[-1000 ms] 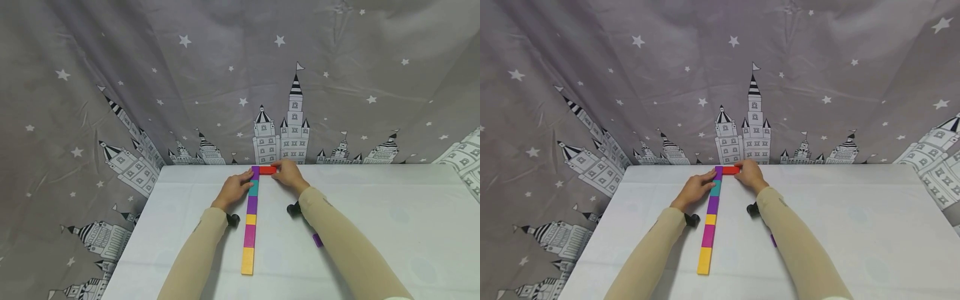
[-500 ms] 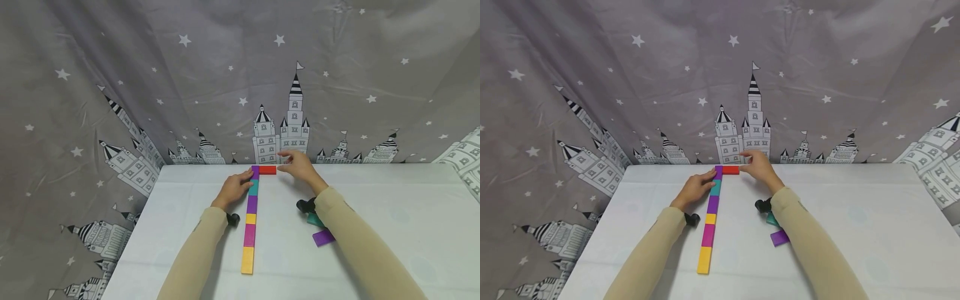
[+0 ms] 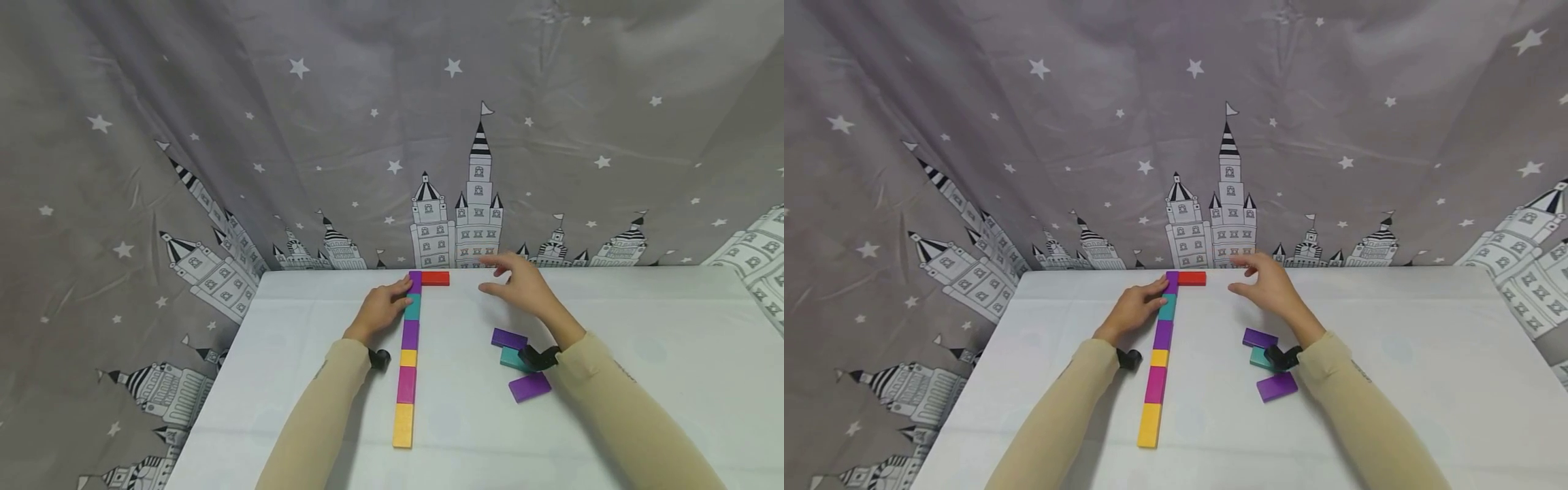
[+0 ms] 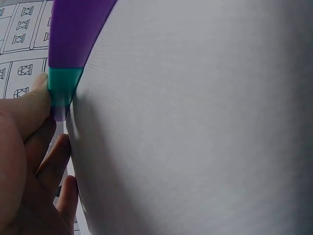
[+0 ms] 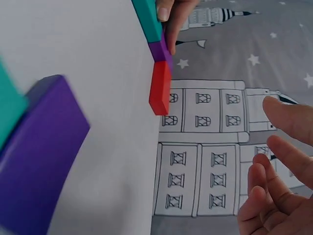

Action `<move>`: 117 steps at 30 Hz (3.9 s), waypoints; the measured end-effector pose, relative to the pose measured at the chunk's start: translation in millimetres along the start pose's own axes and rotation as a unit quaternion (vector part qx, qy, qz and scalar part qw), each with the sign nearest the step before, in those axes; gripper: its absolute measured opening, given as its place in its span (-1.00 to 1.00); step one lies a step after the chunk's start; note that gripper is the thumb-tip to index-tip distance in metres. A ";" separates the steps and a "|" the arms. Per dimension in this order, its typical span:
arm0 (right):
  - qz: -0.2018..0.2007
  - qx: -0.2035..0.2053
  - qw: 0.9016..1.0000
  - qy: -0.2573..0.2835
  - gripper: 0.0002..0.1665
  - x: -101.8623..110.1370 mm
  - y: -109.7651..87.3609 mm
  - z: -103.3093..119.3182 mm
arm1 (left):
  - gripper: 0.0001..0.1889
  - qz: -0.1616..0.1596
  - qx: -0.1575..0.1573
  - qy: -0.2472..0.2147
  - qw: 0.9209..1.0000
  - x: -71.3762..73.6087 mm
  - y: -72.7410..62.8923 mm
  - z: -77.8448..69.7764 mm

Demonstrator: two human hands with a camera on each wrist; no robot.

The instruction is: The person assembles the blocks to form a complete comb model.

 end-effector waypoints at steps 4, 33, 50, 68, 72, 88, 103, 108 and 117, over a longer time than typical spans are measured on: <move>0.000 0.008 1.000 -0.005 -0.42 7.1 -16.3 -6.5 | -0.48 0.000 0.002 0.003 1.000 -0.8 -0.3 -1.1; 0.090 -0.016 0.996 0.009 -0.47 6.4 -84.6 -43.3 | -0.47 0.001 0.021 0.001 1.000 -1.0 -0.9 -1.1; 0.105 0.007 0.993 -0.048 -0.64 4.0 -85.3 -61.2 | -0.48 0.001 0.025 -0.002 1.000 -0.8 -1.3 -0.8; 0.098 0.011 0.993 -0.065 -0.57 1.5 -82.4 -63.5 | -0.47 -0.001 0.023 -0.006 1.000 -1.1 0.0 -0.8; 0.096 0.012 0.993 -0.068 -0.60 1.3 -81.7 -62.4 | -0.48 0.000 0.024 -0.005 1.000 -0.6 0.3 -1.1; 0.047 0.078 0.994 -0.056 -0.59 11.7 -73.4 -48.4 | -0.48 -0.005 0.012 0.009 1.000 0.0 -1.1 -2.4; 0.037 0.076 0.996 -0.041 -0.59 -2.7 -54.8 -31.1 | -0.48 -0.003 0.014 0.002 1.000 0.0 -1.4 -4.1; 0.042 0.064 0.996 -0.043 -0.58 -9.5 -48.6 -27.3 | -0.48 0.000 0.018 0.007 1.000 -0.7 -0.8 -2.6; 0.040 0.063 0.997 -0.032 -0.58 -21.9 -36.6 -20.7 | -0.47 0.001 0.027 0.007 1.000 -2.8 -0.6 -0.4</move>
Point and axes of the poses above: each hand's wrist, its own y-axis towards the middle knuckle, its own x-axis out of the back of the hand, z = x × y, the point moved 3 cm from there along y, towards the middle knuckle, and after that the axes turned 9 degrees about -z, right-handed, at the moved point
